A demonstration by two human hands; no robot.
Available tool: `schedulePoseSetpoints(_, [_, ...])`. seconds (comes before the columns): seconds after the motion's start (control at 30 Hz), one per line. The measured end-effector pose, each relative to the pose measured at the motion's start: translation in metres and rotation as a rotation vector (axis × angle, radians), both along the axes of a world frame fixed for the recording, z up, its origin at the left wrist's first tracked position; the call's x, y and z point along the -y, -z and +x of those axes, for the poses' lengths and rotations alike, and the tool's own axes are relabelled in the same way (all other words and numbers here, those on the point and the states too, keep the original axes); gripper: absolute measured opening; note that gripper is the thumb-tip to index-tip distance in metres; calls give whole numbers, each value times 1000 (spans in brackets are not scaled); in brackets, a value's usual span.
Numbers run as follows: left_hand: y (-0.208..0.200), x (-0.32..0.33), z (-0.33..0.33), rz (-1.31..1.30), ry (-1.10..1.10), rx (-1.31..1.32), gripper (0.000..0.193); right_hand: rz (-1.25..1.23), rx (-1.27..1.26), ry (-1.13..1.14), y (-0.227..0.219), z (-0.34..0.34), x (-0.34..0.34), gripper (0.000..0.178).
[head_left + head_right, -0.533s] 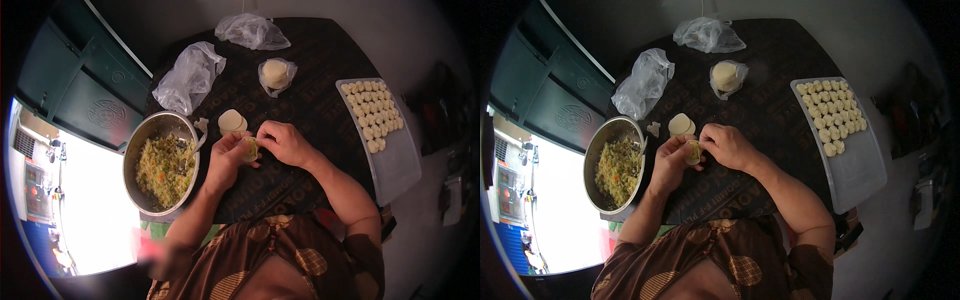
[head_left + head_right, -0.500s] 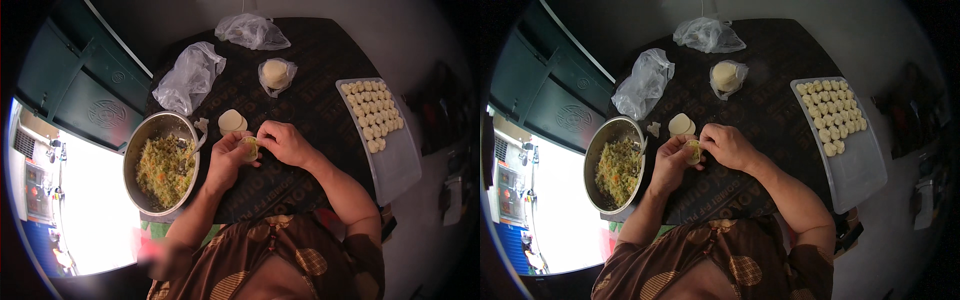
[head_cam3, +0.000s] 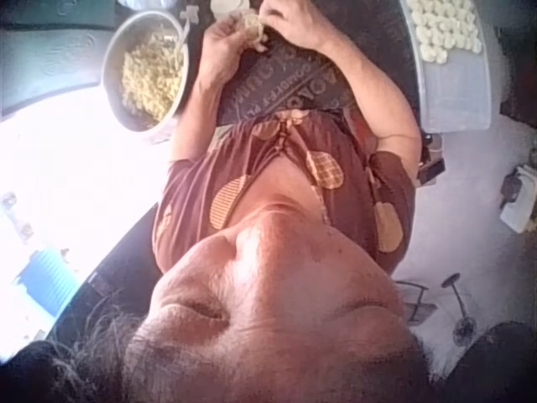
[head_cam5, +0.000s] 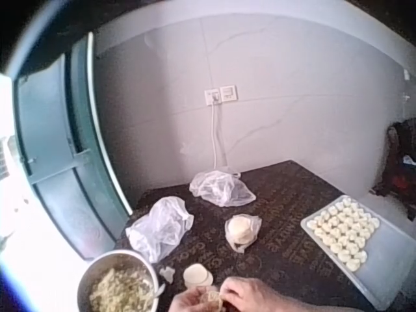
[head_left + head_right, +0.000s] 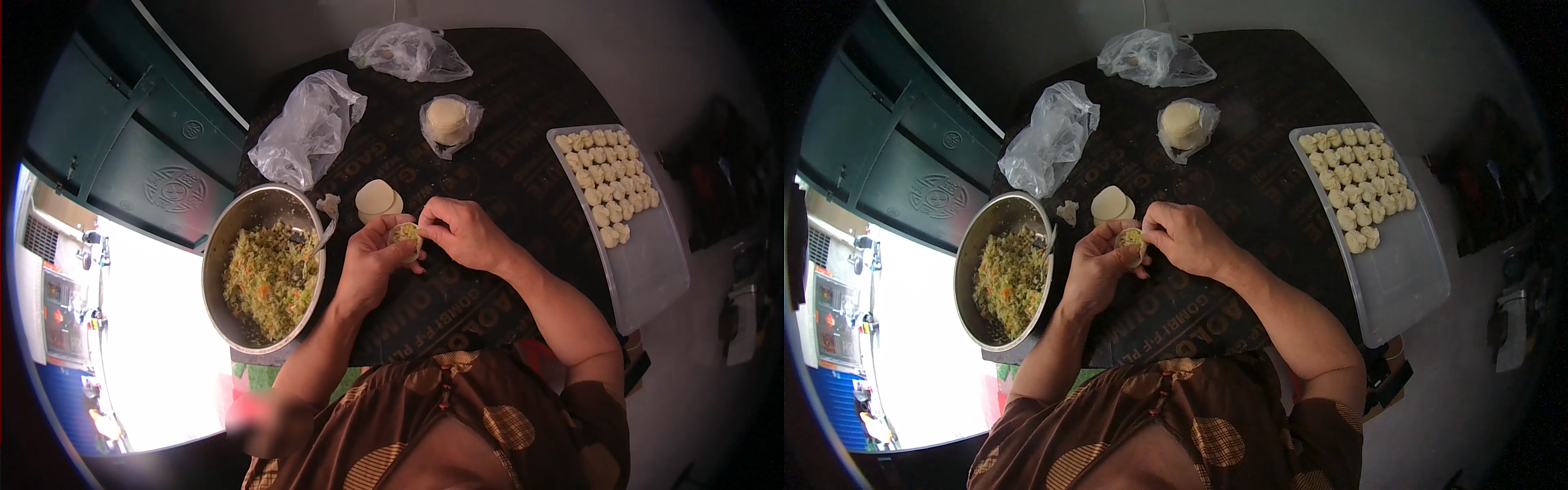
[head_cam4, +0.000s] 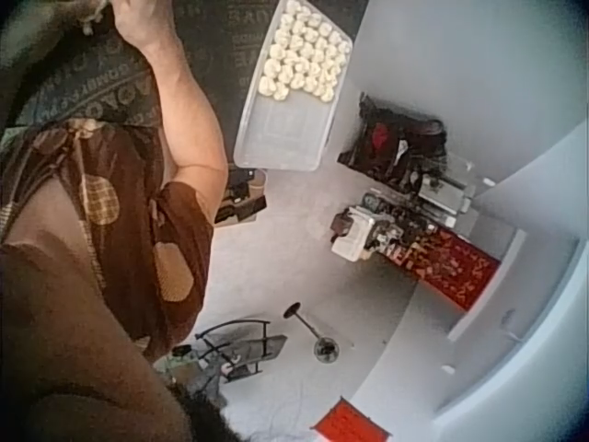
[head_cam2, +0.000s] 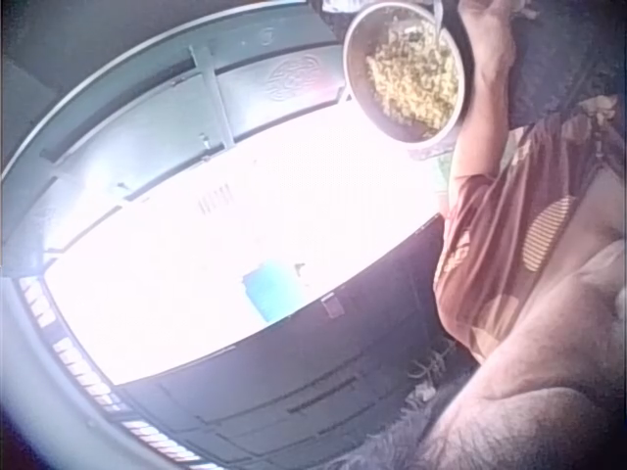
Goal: The person is manually filling and folding dumpling skins to prepare dumplings.
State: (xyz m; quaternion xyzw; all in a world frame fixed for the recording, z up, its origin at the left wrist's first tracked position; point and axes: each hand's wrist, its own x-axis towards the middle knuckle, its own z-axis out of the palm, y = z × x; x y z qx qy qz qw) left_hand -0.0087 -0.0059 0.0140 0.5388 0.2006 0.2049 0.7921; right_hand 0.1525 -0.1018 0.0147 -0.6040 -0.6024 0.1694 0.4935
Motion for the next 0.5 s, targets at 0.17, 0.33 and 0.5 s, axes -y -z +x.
schedulePoseSetpoints(0.17, [-2, 1, 1, -57, -48, 3, 26, -2, -7, -13, 0, 0, 0, 10])
schedulePoseSetpoints(0.33, [4, 1, 0, 90, -74, -36, 19, 63, 133, -53, -2, -3, 1, 11])
schedulePoseSetpoints(0.5, [6, 4, 0, 201, -56, -101, 15, 163, 201, -79, 2, -3, -1, 12])
